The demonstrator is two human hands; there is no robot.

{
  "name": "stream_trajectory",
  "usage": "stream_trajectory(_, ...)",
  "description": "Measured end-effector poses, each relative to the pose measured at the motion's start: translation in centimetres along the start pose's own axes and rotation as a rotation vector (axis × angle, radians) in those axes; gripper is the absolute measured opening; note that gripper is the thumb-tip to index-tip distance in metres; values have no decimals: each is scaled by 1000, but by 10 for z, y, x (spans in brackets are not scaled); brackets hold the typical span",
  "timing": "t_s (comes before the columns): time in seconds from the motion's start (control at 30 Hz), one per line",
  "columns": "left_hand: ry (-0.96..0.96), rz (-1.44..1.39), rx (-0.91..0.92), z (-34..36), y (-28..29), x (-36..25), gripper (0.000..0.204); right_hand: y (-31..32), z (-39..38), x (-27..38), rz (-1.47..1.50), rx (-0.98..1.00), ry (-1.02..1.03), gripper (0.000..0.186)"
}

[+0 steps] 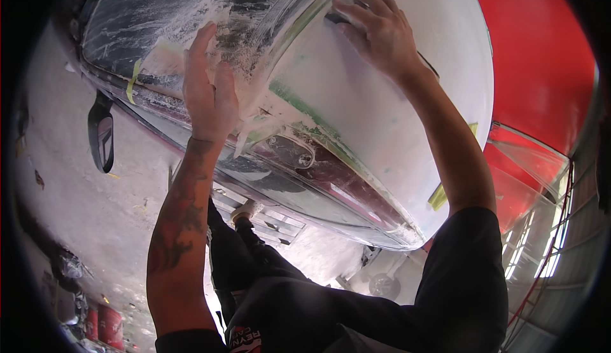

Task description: The person sands the car roof with a sanding block and wipes the surface with a cloth.

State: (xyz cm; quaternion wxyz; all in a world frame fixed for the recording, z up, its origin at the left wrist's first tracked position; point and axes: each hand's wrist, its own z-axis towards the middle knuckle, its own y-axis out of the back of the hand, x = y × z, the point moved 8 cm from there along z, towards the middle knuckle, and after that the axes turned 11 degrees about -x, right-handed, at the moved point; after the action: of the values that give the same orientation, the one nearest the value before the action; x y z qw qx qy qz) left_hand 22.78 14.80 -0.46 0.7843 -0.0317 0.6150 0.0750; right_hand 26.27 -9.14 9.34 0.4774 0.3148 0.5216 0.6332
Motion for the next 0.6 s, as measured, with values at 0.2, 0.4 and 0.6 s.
stream_trajectory(0.2, -52, 7, 0, 1, -10, -4, 49, 2, 33, -87, -140, -28, -130, 28)
stream_trajectory(0.4, -46, 35, 1, 1, 0, -1, 47, 2, 3, 1, -72, -43, 21, 38)
stream_trajectory(0.6, -47, -2, 1, 0, -10, -1, 47, 6, 40, -100, -181, -82, -227, 26)
